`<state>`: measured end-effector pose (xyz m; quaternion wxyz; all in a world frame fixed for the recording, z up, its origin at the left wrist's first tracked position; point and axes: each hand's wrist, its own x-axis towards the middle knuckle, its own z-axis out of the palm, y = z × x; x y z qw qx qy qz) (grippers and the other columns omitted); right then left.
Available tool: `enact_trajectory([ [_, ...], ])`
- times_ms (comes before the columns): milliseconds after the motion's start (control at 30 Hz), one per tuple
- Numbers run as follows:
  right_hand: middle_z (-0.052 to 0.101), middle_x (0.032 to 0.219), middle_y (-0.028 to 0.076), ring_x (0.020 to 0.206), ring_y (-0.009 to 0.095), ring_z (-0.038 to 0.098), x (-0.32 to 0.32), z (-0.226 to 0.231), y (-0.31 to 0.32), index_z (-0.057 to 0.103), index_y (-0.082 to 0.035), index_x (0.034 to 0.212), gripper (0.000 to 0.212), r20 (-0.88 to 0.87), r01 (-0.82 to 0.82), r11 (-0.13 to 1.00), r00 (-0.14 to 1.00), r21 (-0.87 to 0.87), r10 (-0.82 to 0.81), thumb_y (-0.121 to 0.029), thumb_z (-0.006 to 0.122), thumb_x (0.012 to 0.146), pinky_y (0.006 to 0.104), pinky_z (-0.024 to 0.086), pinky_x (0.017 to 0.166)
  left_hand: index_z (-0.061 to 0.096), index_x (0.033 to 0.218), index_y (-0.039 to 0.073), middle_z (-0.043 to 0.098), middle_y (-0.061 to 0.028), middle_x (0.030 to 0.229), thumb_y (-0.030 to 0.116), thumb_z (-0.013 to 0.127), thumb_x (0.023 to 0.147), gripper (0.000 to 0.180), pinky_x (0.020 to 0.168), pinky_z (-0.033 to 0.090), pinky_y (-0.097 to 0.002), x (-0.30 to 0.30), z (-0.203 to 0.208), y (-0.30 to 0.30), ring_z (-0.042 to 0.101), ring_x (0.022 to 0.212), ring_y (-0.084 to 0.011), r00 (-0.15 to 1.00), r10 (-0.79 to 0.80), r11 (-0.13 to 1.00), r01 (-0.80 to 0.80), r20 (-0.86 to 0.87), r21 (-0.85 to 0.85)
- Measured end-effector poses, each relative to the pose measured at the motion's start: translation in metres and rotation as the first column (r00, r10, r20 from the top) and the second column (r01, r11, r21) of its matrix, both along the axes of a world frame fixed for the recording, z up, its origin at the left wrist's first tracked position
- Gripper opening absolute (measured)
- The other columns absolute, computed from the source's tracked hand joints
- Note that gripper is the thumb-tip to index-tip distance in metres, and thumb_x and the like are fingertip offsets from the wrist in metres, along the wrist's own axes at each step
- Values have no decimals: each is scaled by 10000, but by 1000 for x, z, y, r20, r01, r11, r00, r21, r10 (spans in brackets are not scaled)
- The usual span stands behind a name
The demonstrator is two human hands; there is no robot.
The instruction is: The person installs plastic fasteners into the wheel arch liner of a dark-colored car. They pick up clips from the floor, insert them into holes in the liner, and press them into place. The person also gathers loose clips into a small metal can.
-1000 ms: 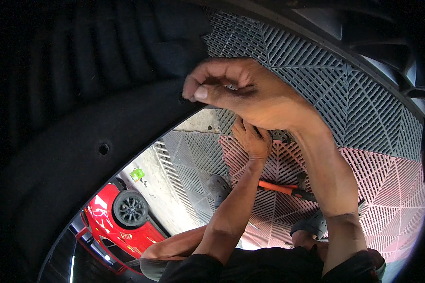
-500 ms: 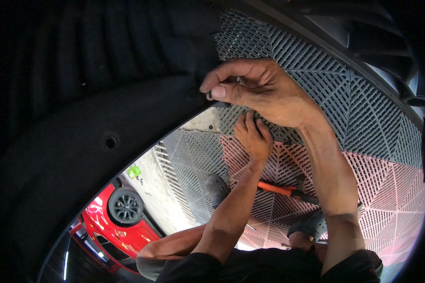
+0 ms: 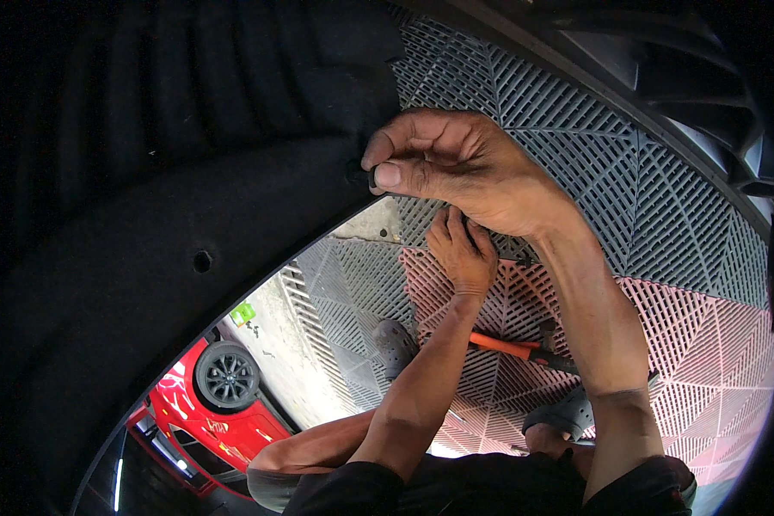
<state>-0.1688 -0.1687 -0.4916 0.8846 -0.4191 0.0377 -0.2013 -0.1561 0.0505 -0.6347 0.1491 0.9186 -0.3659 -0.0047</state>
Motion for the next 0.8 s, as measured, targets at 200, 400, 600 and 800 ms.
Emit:
enact_trajectory([
  [200,782,987,31,964,122,733,3,6,-7,782,-54,1117,211,-22,-42,999,999,10,43,-206,783,970,284,581,913,558,1404,-15,535,-262,1330,185,559,1053,404,1027,402,-535,1,5,-4,505,1176,-432,1000,-17,999,17,16,-29],
  [400,784,987,44,966,146,747,6,9,-15,778,-35,1134,230,-28,-117,992,993,38,118,-196,781,970,300,595,932,557,1405,-17,533,-266,1333,220,544,1063,417,1023,404,-537,2,2,-6,504,1173,-432,997,-44,998,47,63,-46],
  [600,786,982,53,953,139,746,1,26,-15,782,-45,1111,246,-173,-80,992,983,-98,62,-237,799,958,295,589,917,555,1395,-36,526,-278,1336,264,539,1064,447,1018,402,-546,0,0,-1,502,1167,-439,994,-71,997,72,79,-9],
  [800,786,981,52,952,142,748,4,19,-19,781,-45,1115,265,-94,-116,989,990,-92,107,-265,794,967,290,590,920,537,1430,-20,529,-269,1342,259,544,1058,466,1017,398,-542,1,0,-2,499,1153,-439,997,-34,999,34,65,1],
])
